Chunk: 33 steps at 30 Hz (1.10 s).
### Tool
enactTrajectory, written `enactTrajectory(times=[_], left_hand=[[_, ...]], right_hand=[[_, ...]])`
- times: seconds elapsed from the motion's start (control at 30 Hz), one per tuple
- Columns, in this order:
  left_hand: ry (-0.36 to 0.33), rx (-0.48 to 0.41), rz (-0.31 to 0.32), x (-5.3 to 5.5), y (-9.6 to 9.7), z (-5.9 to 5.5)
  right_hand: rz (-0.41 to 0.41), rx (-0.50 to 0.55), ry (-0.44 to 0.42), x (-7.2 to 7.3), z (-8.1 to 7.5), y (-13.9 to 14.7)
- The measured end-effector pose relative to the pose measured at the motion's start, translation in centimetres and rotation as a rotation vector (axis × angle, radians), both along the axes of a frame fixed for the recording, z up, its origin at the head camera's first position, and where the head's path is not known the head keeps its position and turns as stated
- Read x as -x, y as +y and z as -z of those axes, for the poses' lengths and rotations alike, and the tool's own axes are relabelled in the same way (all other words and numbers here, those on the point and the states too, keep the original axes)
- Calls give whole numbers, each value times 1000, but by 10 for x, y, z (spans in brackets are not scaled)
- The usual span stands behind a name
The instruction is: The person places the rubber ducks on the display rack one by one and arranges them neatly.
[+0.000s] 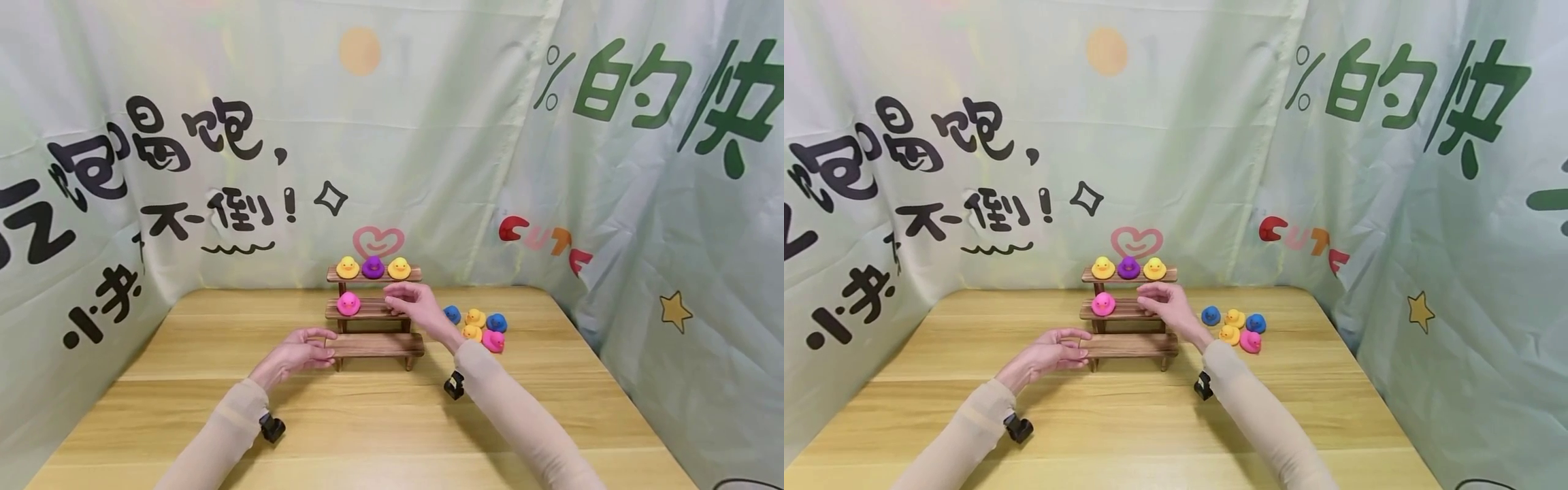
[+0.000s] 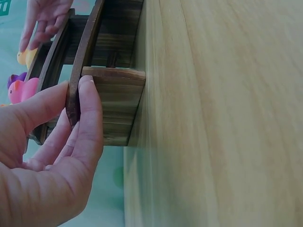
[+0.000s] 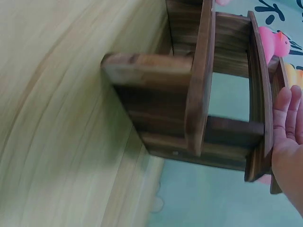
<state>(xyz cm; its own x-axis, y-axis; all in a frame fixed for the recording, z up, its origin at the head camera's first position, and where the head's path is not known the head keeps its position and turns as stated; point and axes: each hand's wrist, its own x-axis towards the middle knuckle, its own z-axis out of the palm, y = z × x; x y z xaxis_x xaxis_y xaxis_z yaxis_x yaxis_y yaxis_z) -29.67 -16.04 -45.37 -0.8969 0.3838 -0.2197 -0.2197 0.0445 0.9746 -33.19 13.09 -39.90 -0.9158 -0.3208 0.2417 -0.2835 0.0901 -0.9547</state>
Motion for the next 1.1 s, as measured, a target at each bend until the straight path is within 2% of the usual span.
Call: enactTrajectory(times=[0.17, 0.57, 0.9, 1.1], left_hand=[[6, -1, 6, 0, 0, -1], [16, 8, 7, 0, -1, 0], [12, 12, 7, 1, -3, 0], [9, 4, 16, 0, -3, 0]], right_hand=[[-17, -43, 19, -3, 1, 14], [17, -85, 46, -1, 8, 48], [-25, -165, -5, 0, 8, 70], [-33, -176, -32, 1, 11, 78]])
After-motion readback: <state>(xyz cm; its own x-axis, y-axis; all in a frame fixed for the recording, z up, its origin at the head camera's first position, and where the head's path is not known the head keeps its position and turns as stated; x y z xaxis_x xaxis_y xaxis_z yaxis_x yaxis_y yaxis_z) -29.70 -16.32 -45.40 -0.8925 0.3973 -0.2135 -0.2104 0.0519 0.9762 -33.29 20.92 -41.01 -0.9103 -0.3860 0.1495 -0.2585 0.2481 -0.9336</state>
